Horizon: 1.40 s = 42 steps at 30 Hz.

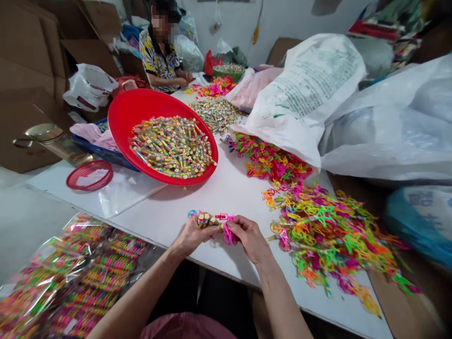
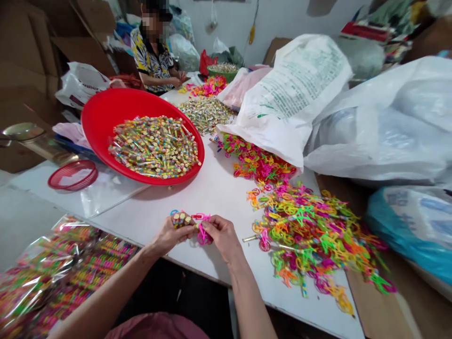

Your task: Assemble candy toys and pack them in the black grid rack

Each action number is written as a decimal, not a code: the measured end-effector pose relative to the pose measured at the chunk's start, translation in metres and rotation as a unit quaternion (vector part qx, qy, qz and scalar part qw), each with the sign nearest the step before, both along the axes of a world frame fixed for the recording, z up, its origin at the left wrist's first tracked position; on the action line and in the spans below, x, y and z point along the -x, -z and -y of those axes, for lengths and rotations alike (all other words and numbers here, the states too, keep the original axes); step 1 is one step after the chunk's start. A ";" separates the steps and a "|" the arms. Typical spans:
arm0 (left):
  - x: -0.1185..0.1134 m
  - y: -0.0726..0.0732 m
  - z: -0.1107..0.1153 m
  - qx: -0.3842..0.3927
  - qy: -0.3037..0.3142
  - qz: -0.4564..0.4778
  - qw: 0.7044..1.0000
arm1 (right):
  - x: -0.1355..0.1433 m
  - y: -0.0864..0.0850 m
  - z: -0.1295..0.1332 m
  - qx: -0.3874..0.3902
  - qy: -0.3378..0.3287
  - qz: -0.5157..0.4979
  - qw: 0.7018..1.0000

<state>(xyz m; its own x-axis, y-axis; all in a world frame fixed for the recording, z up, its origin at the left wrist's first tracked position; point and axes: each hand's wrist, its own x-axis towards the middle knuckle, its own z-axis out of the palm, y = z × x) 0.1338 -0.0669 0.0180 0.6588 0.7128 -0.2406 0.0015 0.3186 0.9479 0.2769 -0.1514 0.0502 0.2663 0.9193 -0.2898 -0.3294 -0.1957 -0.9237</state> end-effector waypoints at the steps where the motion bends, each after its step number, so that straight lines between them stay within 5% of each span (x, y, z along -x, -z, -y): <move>1: 0.001 0.000 0.001 0.002 0.006 -0.006 1.000 | 0.000 0.000 0.001 0.003 -0.010 -0.016 1.000; 6: 0.004 -0.002 0.007 0.010 0.032 0.006 0.999 | 0.003 0.001 0.006 0.014 -0.027 -0.115 0.993; 12: 0.003 -0.002 0.017 -0.030 -0.015 -0.024 0.999 | 0.012 0.008 0.011 -0.012 0.060 0.025 0.998; 19: 0.002 -0.010 0.014 -0.107 0.017 -0.073 0.991 | 0.010 0.014 0.016 -0.009 0.040 -0.046 0.998; 24: -0.002 -0.006 0.021 -0.238 -0.022 -0.150 0.959 | 0.018 0.019 0.007 0.006 0.091 0.149 0.985; 28: -0.018 -0.009 0.029 -0.228 -0.038 -0.154 0.961 | 0.008 0.002 0.010 0.014 0.100 0.309 0.946; 31: -0.029 -0.024 0.020 -0.169 -0.006 -0.109 0.979 | -0.045 -0.037 0.039 0.034 0.025 0.412 0.910; 32: -0.031 -0.029 0.015 -0.130 -0.004 -0.088 0.988 | -0.069 -0.052 0.050 0.069 0.025 0.468 0.881; 34: -0.033 -0.036 0.005 -0.050 -0.026 -0.046 0.997 | -0.116 -0.078 0.061 0.155 0.070 0.615 0.770; 36: -0.036 -0.037 0.001 0.003 -0.045 -0.019 0.999 | -0.147 -0.089 0.047 0.211 0.110 0.732 0.638; 37: -0.038 -0.036 0.003 0.017 -0.040 -0.007 0.999 | -0.154 -0.087 0.028 0.213 0.109 0.763 0.600; 38: -0.040 -0.035 0.007 0.031 -0.024 0.004 0.999 | -0.156 -0.081 0.004 0.208 0.082 0.776 0.590; 42: -0.048 -0.028 0.022 0.087 0.022 0.050 0.995 | -0.142 -0.035 -0.103 0.204 0.007 0.740 0.641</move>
